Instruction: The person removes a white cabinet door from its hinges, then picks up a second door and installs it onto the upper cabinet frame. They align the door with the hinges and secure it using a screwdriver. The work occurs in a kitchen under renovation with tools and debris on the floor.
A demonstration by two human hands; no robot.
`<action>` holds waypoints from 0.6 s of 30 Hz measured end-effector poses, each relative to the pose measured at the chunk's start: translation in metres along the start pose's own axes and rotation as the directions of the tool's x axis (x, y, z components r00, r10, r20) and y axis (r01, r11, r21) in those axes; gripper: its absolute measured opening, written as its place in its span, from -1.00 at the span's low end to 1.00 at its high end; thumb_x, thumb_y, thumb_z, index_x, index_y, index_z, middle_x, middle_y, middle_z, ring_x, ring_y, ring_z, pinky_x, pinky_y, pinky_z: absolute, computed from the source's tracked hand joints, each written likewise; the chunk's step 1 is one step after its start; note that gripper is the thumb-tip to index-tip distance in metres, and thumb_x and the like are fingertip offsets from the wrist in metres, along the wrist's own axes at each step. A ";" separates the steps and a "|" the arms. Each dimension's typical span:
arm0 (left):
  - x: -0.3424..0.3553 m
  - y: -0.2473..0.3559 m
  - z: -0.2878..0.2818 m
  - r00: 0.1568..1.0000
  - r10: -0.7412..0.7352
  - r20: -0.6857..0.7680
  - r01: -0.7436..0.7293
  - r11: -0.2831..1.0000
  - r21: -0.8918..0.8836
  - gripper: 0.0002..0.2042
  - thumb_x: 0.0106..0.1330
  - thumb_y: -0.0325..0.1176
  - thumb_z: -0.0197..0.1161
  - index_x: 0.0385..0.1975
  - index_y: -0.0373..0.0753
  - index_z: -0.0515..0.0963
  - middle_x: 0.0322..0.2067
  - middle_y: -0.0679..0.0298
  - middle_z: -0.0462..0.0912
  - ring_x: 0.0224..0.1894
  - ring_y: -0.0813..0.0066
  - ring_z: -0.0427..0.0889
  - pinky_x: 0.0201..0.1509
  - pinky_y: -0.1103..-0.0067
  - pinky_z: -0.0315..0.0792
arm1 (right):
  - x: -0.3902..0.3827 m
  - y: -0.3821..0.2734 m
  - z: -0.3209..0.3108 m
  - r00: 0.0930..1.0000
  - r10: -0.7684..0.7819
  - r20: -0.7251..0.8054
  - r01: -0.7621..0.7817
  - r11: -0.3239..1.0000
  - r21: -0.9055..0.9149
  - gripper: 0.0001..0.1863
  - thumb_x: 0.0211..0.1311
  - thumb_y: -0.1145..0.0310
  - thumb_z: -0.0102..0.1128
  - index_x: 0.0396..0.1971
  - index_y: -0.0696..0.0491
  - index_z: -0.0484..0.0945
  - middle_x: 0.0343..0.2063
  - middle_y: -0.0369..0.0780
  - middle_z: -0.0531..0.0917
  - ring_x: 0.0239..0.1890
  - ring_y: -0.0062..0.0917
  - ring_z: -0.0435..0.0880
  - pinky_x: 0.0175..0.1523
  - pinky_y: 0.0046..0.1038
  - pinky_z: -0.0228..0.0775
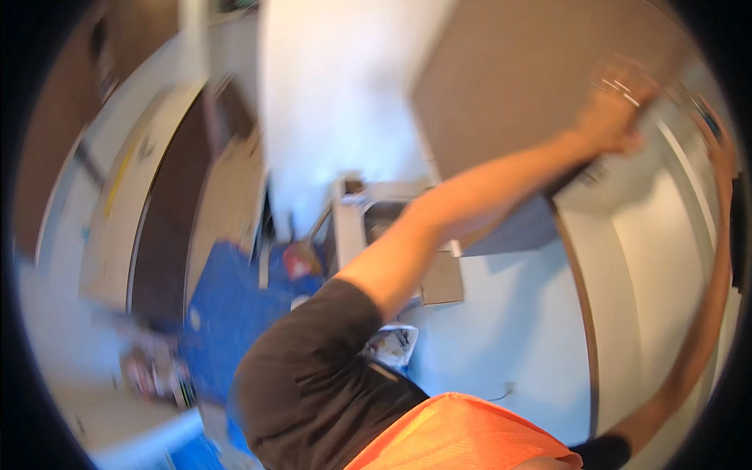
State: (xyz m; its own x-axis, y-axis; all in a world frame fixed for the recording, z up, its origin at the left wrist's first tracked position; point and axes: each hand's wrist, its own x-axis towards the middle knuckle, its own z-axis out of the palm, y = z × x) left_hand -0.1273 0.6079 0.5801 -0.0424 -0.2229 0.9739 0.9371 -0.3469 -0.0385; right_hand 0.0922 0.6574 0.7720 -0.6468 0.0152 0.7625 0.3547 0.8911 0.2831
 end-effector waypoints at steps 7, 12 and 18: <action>0.001 0.011 -0.026 0.998 -0.002 0.060 -0.001 0.999 0.050 -0.04 0.00 -0.21 0.52 0.48 -0.20 0.18 0.47 -0.05 0.14 0.56 -0.10 -0.01 0.57 0.01 -0.13 | 0.008 0.011 0.017 0.893 0.447 -0.051 -0.376 0.805 0.460 -0.72 0.39 0.15 0.25 -0.15 0.05 0.58 -0.51 -0.34 0.54 -0.46 -0.64 0.53 -0.37 -0.51 0.40; 0.003 0.011 -0.024 0.993 -0.026 0.115 0.014 0.995 0.102 -0.01 0.00 -0.24 0.52 0.49 -0.18 0.12 0.49 -0.01 0.11 0.56 -0.06 0.00 0.58 0.03 -0.13 | 0.008 -0.004 0.026 0.917 0.391 -0.082 -0.235 0.694 0.680 -0.69 0.40 0.11 0.26 -0.29 0.10 0.59 -0.60 -0.33 0.55 -0.63 -0.68 0.47 -0.54 -0.60 0.30; 0.003 0.010 -0.022 0.996 0.007 0.085 -0.016 0.994 0.112 -0.02 0.06 -0.19 0.52 0.50 -0.18 0.10 0.49 -0.02 0.11 0.56 -0.06 -0.01 0.58 0.00 -0.14 | -0.006 -0.033 0.028 0.845 0.517 -0.138 -0.240 0.596 0.766 -0.72 0.38 0.16 0.30 -0.35 0.08 0.58 -0.61 -0.30 0.56 -0.67 -0.68 0.45 -0.57 -0.61 0.29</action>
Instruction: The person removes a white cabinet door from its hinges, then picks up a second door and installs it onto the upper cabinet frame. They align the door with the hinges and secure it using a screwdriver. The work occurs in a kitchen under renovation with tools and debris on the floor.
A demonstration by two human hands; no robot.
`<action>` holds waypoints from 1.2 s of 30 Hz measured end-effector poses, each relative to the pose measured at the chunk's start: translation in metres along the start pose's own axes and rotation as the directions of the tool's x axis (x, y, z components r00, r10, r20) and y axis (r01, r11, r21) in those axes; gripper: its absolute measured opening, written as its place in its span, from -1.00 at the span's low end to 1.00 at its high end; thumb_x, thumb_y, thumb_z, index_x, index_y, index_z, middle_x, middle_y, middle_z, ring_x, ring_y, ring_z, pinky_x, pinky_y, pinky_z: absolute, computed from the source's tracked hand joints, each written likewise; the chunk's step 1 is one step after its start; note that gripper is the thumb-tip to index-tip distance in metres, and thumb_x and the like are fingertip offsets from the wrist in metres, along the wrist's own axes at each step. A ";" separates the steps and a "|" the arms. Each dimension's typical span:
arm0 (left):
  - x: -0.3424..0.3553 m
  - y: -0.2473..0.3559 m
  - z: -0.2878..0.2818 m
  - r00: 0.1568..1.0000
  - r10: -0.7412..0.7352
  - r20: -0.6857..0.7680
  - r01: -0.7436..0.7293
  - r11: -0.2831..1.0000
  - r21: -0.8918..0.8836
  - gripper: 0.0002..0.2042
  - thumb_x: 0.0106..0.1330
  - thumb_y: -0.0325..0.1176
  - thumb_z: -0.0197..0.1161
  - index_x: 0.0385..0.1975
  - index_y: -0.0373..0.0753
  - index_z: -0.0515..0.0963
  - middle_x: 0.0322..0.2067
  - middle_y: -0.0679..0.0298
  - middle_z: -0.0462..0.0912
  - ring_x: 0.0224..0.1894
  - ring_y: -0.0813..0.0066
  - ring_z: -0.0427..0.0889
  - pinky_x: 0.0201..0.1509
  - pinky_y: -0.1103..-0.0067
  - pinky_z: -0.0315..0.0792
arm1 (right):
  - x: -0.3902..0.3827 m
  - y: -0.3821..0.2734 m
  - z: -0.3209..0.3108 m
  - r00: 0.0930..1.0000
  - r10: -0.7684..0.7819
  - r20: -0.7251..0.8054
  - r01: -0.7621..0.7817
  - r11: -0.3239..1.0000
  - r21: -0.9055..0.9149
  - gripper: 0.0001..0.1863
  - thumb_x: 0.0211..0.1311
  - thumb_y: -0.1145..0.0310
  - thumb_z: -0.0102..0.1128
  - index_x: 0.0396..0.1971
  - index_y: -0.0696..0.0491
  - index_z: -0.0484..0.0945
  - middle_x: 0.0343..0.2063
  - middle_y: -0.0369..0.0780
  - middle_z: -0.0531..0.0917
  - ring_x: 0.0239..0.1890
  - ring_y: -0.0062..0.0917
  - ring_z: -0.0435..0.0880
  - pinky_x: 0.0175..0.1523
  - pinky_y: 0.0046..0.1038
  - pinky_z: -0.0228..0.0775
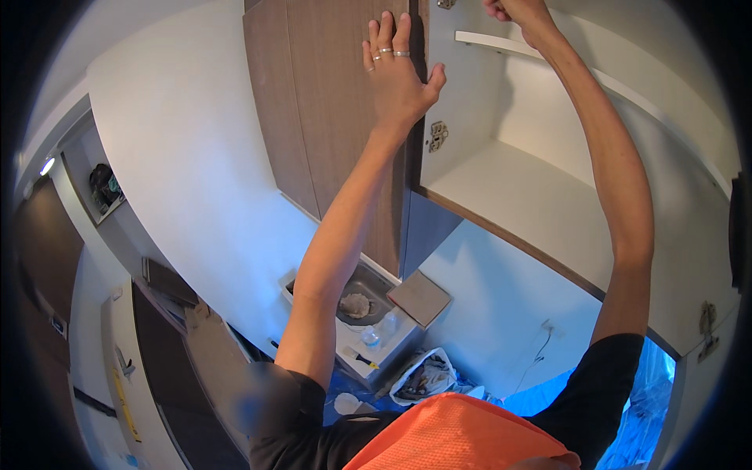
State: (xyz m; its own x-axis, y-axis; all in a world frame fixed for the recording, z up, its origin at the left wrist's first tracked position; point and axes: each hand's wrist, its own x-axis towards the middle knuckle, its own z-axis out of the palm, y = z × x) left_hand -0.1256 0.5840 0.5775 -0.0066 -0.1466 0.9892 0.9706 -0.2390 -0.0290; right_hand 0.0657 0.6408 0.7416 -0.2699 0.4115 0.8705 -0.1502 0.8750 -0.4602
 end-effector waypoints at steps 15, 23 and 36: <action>0.000 0.004 -0.001 1.000 0.010 0.008 -0.010 1.000 -0.004 -0.03 0.08 -0.19 0.50 0.50 -0.23 0.09 0.47 -0.10 0.12 0.56 -0.10 -0.01 0.58 0.03 -0.15 | -0.001 0.011 -0.016 0.974 -0.149 0.172 0.179 0.968 -0.175 -0.74 0.38 0.25 0.29 -0.10 0.06 0.51 -0.22 -0.22 0.65 -0.21 -0.56 0.53 -0.02 -0.44 0.42; 0.001 0.004 0.002 1.000 0.016 -0.005 -0.016 1.000 0.021 -0.03 0.09 -0.20 0.49 0.50 -0.24 0.08 0.47 -0.10 0.11 0.56 -0.10 -0.01 0.58 0.04 -0.14 | 0.027 0.012 -0.027 0.877 -0.373 0.302 0.468 0.804 -0.367 -0.72 0.44 0.25 0.23 -0.02 0.08 0.47 -0.33 -0.28 0.57 -0.23 -0.52 0.53 -0.04 -0.43 0.41; 0.002 0.003 -0.001 1.000 0.005 0.022 -0.006 0.999 0.045 -0.03 0.08 -0.19 0.49 0.50 -0.24 0.07 0.47 -0.12 0.11 0.55 -0.12 0.03 0.58 0.03 -0.13 | 0.013 -0.014 -0.007 0.965 -0.255 0.065 0.257 0.859 -0.443 -0.74 0.35 0.32 0.33 -0.07 0.05 0.48 -0.38 -0.31 0.50 -0.32 -0.48 0.51 -0.07 -0.33 0.45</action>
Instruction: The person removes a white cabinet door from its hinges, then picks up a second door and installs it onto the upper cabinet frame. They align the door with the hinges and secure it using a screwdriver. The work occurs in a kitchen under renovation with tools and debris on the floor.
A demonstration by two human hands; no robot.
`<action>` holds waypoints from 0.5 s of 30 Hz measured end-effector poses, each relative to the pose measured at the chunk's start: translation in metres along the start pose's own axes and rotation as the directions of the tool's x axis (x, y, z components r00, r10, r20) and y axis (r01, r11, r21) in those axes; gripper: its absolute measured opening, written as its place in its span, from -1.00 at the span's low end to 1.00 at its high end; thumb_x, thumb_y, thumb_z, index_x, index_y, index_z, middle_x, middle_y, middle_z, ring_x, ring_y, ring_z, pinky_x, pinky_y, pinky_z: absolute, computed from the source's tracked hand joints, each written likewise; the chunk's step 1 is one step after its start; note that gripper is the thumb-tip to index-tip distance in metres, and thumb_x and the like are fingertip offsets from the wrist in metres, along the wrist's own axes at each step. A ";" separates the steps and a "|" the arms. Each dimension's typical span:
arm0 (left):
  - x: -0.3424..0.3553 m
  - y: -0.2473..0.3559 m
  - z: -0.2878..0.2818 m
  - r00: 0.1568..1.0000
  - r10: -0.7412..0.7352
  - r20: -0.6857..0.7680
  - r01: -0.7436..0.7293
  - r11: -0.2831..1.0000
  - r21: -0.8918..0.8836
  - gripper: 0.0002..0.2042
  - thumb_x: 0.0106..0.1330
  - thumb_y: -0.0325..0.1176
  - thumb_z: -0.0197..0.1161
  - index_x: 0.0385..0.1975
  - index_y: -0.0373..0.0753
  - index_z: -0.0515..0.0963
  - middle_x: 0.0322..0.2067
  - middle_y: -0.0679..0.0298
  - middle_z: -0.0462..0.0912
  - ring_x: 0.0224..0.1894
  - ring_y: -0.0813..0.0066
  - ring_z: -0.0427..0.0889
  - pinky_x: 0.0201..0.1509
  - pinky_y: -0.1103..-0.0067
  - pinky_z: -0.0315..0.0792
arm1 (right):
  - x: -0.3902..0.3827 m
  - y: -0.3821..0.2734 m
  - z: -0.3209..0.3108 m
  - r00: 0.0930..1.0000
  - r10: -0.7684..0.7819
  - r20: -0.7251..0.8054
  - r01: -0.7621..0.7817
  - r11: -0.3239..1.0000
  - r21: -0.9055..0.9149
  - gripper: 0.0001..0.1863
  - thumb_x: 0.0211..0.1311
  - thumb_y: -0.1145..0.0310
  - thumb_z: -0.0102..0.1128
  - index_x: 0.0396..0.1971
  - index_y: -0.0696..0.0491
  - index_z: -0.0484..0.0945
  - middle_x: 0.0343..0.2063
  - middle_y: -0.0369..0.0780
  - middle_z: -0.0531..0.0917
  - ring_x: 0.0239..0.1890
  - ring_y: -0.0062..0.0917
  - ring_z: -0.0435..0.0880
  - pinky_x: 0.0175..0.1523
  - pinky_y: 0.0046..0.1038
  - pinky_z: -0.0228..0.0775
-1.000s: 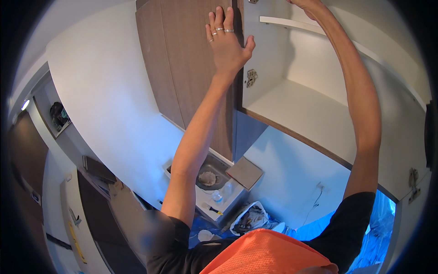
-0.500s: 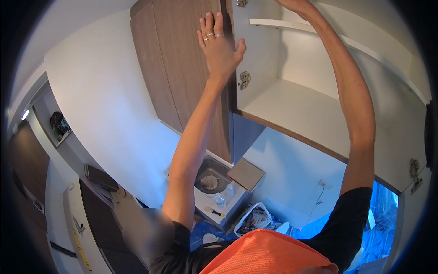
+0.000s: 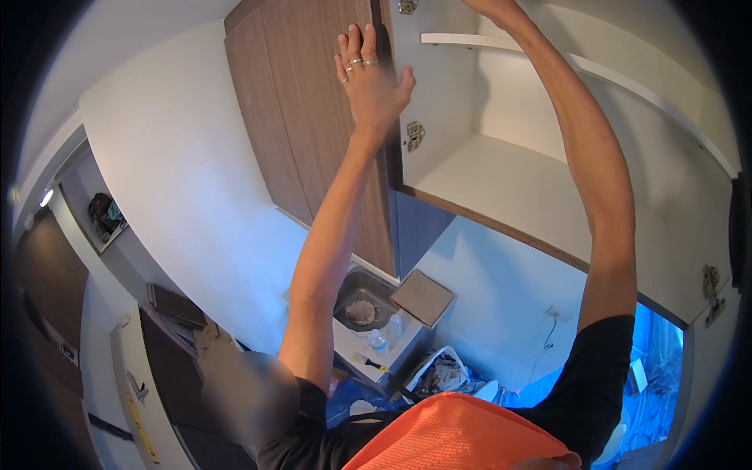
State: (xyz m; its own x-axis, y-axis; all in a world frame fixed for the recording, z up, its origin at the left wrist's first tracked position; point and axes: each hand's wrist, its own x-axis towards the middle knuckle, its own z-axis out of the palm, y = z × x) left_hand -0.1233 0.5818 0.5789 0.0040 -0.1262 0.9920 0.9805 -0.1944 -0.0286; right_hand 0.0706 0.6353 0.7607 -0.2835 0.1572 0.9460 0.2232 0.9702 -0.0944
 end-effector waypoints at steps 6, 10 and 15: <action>0.000 0.000 0.001 1.000 0.005 -0.014 -0.005 1.000 -0.010 -0.03 0.09 -0.18 0.48 0.50 -0.25 0.08 0.48 -0.12 0.11 0.55 -0.11 0.00 0.58 0.04 -0.13 | -0.003 0.003 -0.006 0.934 -0.303 0.188 0.262 0.941 0.214 -0.72 0.37 0.31 0.32 -0.12 0.10 0.44 -0.39 -0.31 0.50 -0.29 -0.49 0.51 -0.03 -0.31 0.45; 0.001 0.000 -0.002 1.000 -0.007 0.006 0.007 1.000 0.003 -0.04 0.09 -0.18 0.48 0.50 -0.25 0.08 0.48 -0.10 0.10 0.56 -0.11 -0.02 0.58 0.03 -0.14 | -0.016 -0.004 -0.010 0.970 0.170 0.173 -0.213 0.939 0.270 -0.77 0.31 0.43 0.28 -0.11 0.08 0.45 -0.34 -0.29 0.51 -0.20 -0.50 0.50 0.04 -0.37 0.40; -0.002 0.001 -0.002 1.000 -0.007 0.012 0.007 1.000 -0.025 -0.05 0.12 -0.16 0.46 0.50 -0.23 0.08 0.48 -0.08 0.10 0.56 -0.09 -0.02 0.57 0.00 -0.16 | -0.001 0.002 0.003 0.969 -0.243 0.039 0.240 0.968 0.068 -0.74 0.32 0.38 0.30 -0.13 0.14 0.45 -0.35 -0.25 0.56 -0.31 -0.43 0.54 -0.07 -0.35 0.45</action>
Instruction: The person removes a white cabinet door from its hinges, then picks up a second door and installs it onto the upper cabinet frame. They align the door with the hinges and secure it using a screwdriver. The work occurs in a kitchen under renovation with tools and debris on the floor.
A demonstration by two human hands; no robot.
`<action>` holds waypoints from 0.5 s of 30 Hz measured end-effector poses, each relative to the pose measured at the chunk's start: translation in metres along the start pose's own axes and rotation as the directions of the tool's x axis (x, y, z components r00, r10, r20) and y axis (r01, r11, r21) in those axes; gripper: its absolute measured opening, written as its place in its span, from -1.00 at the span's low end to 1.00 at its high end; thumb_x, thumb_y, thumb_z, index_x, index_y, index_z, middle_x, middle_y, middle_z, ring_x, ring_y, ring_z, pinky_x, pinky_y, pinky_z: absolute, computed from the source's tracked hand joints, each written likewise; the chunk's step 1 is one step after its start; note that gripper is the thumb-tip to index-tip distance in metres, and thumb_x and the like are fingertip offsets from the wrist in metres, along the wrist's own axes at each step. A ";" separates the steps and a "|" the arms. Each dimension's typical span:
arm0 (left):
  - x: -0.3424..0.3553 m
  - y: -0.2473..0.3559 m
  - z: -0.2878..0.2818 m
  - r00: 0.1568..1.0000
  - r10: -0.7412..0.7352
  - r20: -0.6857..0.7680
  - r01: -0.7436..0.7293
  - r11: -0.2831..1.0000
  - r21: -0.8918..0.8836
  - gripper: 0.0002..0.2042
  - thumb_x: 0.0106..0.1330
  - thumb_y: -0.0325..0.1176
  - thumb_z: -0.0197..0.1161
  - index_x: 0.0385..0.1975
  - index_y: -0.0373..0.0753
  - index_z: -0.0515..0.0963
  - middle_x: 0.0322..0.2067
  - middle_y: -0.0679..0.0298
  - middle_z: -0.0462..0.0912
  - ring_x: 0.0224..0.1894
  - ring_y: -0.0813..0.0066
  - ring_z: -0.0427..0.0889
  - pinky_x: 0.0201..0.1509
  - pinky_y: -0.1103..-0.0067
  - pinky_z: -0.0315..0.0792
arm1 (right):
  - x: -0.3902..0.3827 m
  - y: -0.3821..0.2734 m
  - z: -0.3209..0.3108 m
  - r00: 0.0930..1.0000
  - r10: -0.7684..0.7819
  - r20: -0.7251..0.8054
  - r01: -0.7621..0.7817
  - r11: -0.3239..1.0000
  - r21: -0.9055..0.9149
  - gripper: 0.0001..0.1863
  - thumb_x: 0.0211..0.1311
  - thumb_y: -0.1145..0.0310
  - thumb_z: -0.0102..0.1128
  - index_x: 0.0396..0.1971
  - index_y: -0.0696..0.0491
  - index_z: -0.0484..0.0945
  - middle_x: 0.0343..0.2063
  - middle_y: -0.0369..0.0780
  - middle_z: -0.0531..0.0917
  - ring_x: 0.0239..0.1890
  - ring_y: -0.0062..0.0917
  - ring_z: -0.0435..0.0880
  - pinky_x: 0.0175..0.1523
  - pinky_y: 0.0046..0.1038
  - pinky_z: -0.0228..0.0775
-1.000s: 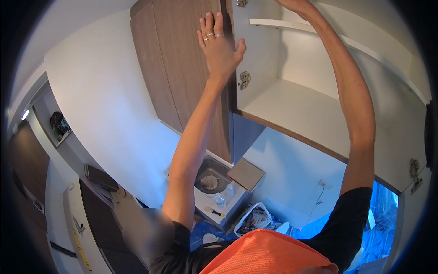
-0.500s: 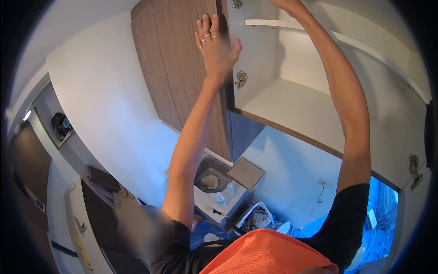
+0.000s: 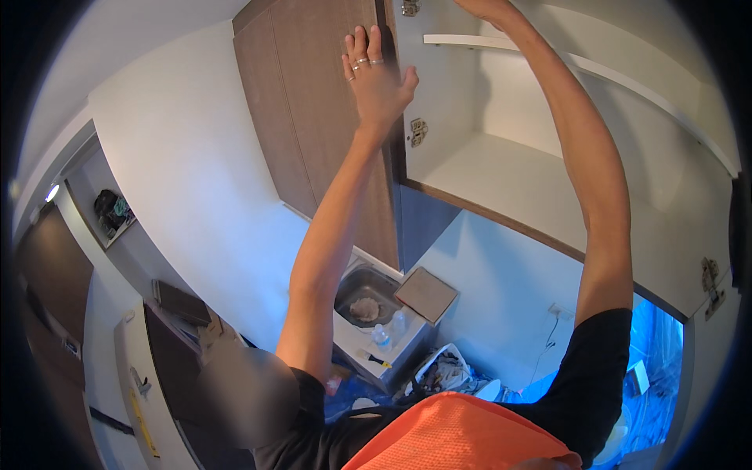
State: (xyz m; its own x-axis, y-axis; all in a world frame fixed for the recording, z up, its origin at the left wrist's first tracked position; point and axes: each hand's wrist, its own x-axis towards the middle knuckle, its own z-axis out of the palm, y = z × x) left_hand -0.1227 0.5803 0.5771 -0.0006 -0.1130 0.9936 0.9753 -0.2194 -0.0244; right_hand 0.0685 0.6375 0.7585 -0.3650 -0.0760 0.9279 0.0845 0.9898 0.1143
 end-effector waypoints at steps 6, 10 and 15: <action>0.032 0.002 -0.025 0.996 0.085 -0.018 -0.084 0.994 0.066 -0.34 0.22 -0.16 0.43 0.29 -0.27 0.36 0.29 -0.02 0.36 0.41 0.06 0.27 0.52 -0.01 -0.05 | 0.000 0.006 -0.004 0.995 0.084 0.061 -0.093 0.982 0.163 -0.76 0.37 0.35 0.25 -0.12 0.15 0.45 -0.32 -0.21 0.60 -0.26 -0.41 0.59 -0.06 -0.33 0.47; 0.104 0.001 -0.037 0.969 0.236 0.068 -0.244 0.956 0.164 -0.56 0.23 -0.31 0.37 0.12 -0.22 0.57 0.18 0.08 0.51 0.31 0.10 0.41 0.43 0.08 0.15 | 0.001 -0.002 0.001 0.943 0.303 -0.139 -0.332 0.892 -0.308 -0.79 0.35 0.39 0.24 -0.15 0.14 0.44 -0.31 -0.19 0.60 -0.23 -0.46 0.58 -0.07 -0.37 0.46; 0.153 0.007 -0.026 0.881 0.444 0.161 -0.472 0.839 0.271 -0.80 0.21 -0.35 0.32 -0.20 -0.15 0.75 0.05 0.20 0.58 0.20 0.17 0.45 0.33 0.14 0.23 | 0.001 0.003 0.008 0.983 -0.167 -0.073 0.173 0.981 0.082 -0.76 0.38 0.32 0.26 -0.16 0.15 0.44 -0.33 -0.18 0.62 -0.35 -0.42 0.59 -0.17 -0.32 0.48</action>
State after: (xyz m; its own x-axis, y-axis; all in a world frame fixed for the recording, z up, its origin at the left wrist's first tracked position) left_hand -0.1217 0.5365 0.7257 0.4680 -0.0406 0.8828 0.8783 0.1319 -0.4595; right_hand 0.0612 0.6415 0.7574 -0.3053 -0.2490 0.9191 -0.0565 0.9682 0.2436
